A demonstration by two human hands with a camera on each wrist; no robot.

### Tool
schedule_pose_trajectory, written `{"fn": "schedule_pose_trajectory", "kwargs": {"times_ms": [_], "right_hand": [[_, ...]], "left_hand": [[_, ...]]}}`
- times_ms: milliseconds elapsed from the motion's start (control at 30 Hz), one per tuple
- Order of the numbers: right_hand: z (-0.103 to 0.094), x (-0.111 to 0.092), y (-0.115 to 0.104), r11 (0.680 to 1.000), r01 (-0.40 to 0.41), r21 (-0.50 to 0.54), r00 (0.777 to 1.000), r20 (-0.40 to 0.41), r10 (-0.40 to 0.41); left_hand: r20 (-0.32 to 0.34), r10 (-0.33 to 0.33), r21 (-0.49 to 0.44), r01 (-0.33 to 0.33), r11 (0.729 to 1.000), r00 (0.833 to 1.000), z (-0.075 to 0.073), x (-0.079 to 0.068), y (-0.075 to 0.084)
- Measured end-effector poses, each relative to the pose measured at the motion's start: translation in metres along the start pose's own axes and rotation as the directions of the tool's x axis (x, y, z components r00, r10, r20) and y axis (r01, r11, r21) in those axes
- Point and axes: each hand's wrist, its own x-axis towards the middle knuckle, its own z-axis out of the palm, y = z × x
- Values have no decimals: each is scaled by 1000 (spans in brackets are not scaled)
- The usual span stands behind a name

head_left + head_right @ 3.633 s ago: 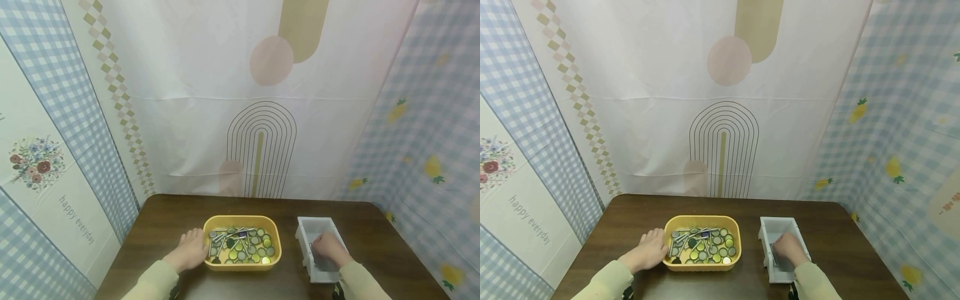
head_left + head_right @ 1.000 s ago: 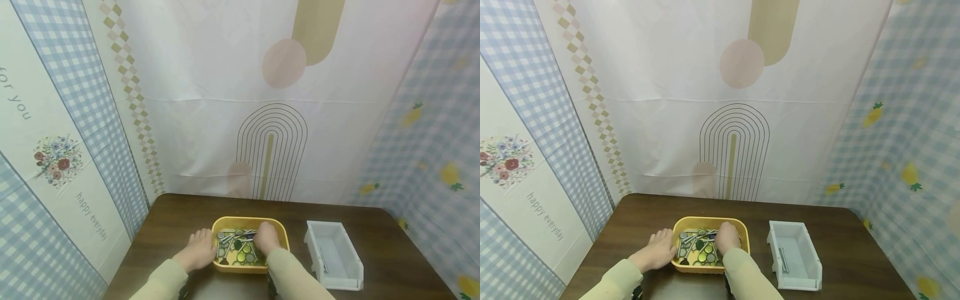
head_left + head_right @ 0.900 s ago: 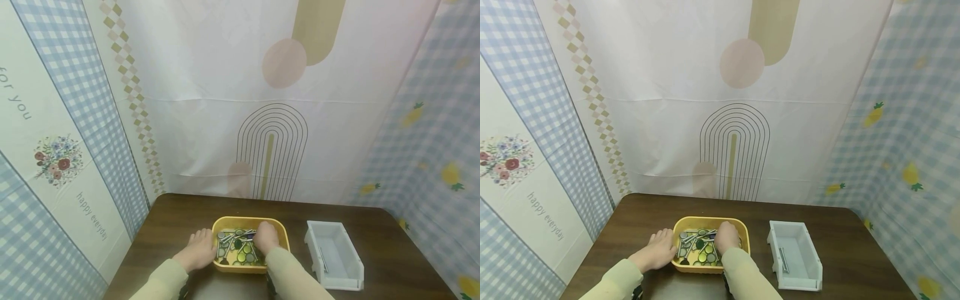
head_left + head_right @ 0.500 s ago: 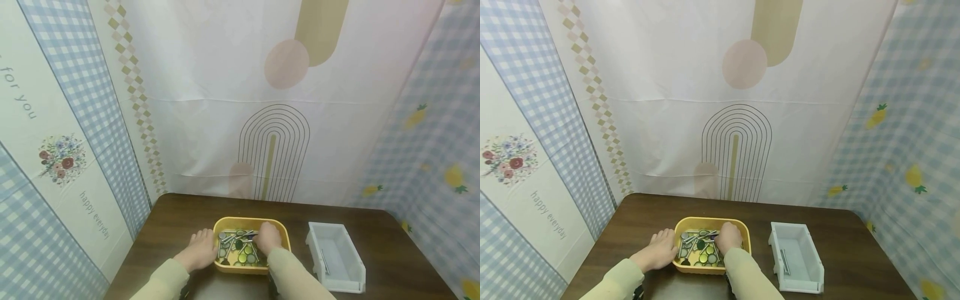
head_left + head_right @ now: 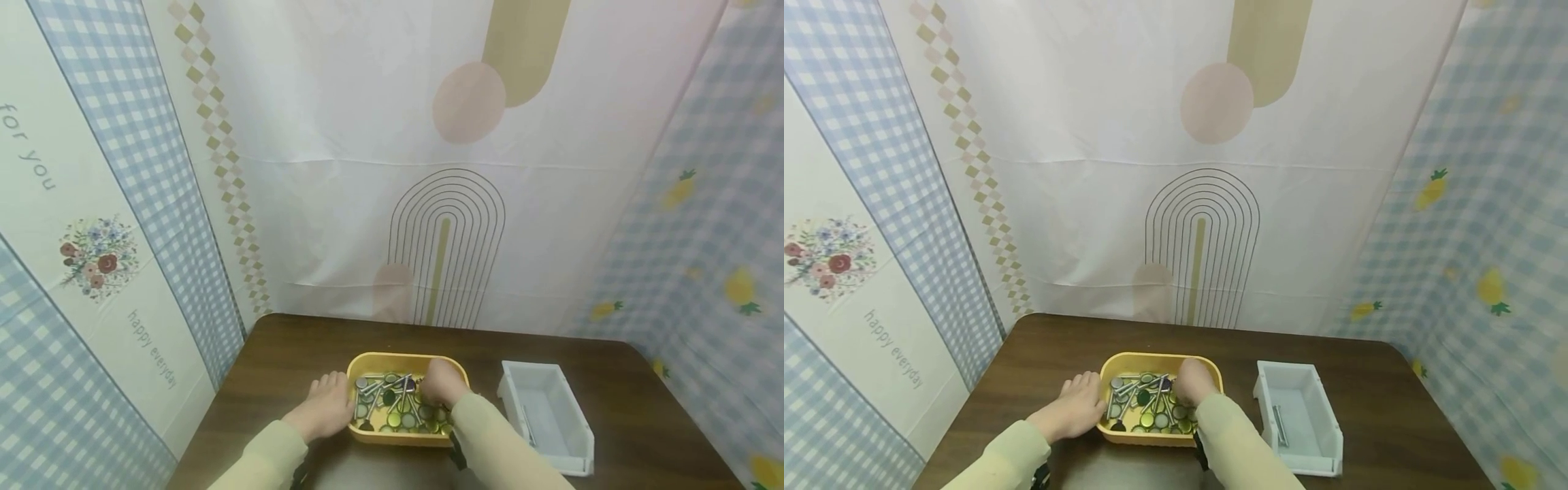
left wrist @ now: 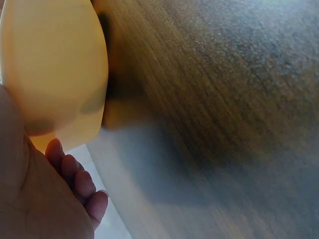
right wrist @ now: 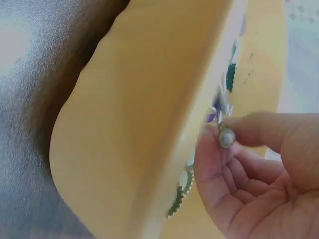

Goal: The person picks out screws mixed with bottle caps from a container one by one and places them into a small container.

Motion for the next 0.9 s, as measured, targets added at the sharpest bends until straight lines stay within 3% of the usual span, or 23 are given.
{"fn": "schedule_pose_trajectory", "kwargs": {"times_ms": [267,433,567,700,900], "right_hand": [[-2,-2,11,1000,-8,20,1000,-12,8],[-5,0,16,991,-117,71,992,45,114],[-14,-1,22,970,-186,158,982,58,178],[-25,-5,29,948,-191,254,981,46,186],[-40,-13,39,886,-199,418,980,62,190]], "left_hand": [[0,-1,0,1,1000,1000,0,0,0],[-6,6,8,-6,1000,1000,-1,0,1],[-4,6,11,-6,1000,1000,0,0,1],[-10,6,10,-6,1000,1000,0,1,0],[-14,8,18,-7,1000,1000,2,1,-1]]}}
